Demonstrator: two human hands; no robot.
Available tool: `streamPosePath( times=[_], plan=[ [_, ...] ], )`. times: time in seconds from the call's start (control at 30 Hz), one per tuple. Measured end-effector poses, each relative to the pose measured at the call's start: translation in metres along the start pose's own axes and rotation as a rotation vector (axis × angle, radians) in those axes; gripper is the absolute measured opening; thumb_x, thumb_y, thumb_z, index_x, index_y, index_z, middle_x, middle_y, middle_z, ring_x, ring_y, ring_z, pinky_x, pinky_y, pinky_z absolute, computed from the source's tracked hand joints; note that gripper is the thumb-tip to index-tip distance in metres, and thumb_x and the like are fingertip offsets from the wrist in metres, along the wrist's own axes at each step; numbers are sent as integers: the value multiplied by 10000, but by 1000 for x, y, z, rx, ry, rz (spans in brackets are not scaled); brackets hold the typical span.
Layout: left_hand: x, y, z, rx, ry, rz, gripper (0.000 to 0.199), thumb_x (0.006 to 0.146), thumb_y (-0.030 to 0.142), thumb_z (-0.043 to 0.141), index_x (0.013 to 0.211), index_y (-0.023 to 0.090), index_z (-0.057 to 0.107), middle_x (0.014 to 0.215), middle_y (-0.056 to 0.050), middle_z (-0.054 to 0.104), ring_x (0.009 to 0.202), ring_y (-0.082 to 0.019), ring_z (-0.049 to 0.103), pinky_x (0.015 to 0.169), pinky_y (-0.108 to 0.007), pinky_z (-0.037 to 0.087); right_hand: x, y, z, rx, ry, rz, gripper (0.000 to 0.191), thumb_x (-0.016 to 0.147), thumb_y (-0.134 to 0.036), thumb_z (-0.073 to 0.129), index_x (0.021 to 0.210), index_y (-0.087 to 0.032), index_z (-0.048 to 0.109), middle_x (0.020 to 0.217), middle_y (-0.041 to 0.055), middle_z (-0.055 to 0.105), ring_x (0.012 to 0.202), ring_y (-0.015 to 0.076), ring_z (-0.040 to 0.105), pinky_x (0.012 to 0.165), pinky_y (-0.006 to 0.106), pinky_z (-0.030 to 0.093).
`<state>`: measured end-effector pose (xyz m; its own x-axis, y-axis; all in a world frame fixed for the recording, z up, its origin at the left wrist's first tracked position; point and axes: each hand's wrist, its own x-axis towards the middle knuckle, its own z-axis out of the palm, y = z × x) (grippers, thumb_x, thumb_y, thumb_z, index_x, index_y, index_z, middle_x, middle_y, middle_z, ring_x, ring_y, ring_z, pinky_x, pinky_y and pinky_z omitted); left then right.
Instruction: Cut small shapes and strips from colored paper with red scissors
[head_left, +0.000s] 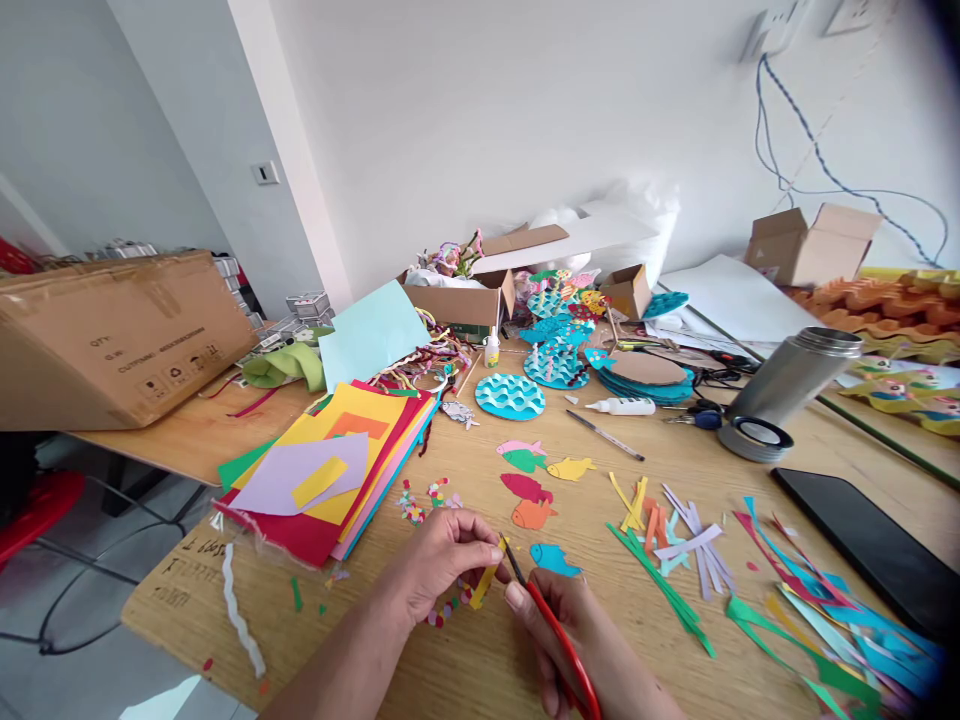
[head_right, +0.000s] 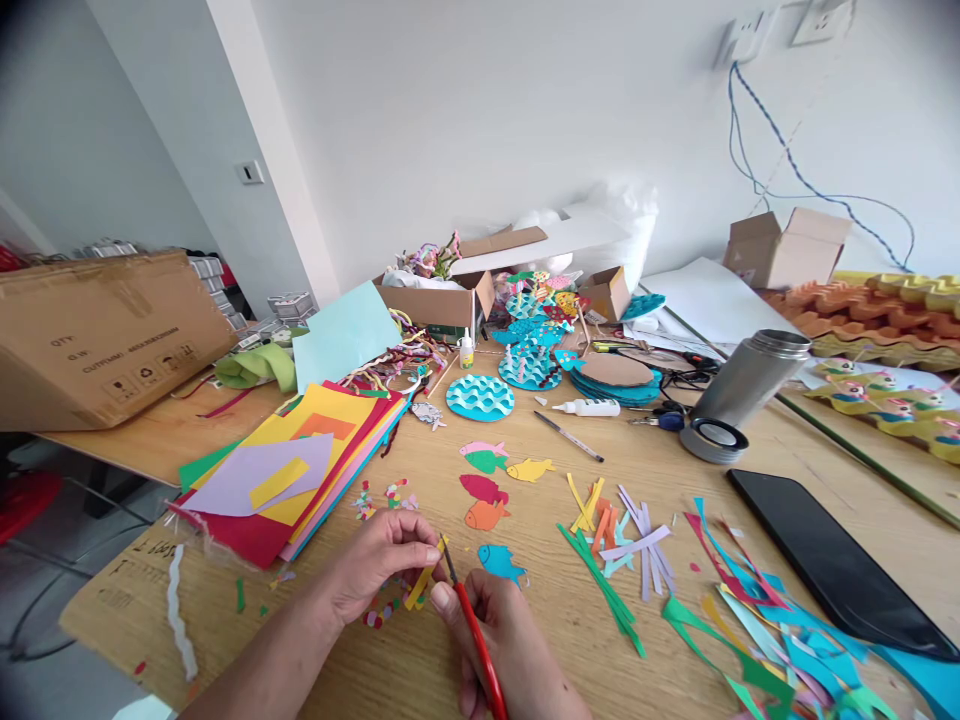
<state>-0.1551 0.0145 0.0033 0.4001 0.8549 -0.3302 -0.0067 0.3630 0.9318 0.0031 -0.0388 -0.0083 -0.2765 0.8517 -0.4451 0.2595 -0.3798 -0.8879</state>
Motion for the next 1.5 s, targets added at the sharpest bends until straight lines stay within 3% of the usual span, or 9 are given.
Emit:
streamPosePath(
  times=[0.5, 0.73, 1.03, 1.5],
  plan=[
    [1, -2, 0, -63, -29, -24, 163, 643, 260, 668, 709, 138, 583, 599, -48, 689, 448, -113, 540, 478, -236, 384, -1, 3, 0, 13, -17, -5, 508, 740, -720, 445, 770, -220, 358, 329, -122, 411, 248, 47, 385, 263, 120, 279],
    [2, -2, -5, -63, 62, -31, 245, 593, 284, 727, 740, 111, 633, 584, -27, 660, 481, -103, 548, 511, -240, 431, 2, 2, -2, 37, -33, 2, 537, 705, -746, 471, 695, -221, 361, 302, -93, 449, 234, 58, 399, 255, 131, 262],
    [1, 4, -8, -78, 78, -3, 271, 595, 308, 754, 738, 86, 691, 613, -49, 669, 502, -101, 552, 546, -249, 460, 1, 1, -3, 6, -55, 30, 555, 730, -746, 432, 659, -195, 419, 336, -49, 520, 243, 55, 427, 269, 132, 272],
    [0, 8, -8, -81, 100, -81, 235, 570, 304, 729, 632, 96, 641, 552, -60, 674, 396, -87, 522, 437, -212, 422, -1, -5, -2, 7, -72, 16, 577, 692, -782, 425, 682, -207, 383, 355, -59, 518, 270, 56, 455, 296, 139, 298]
  ],
)
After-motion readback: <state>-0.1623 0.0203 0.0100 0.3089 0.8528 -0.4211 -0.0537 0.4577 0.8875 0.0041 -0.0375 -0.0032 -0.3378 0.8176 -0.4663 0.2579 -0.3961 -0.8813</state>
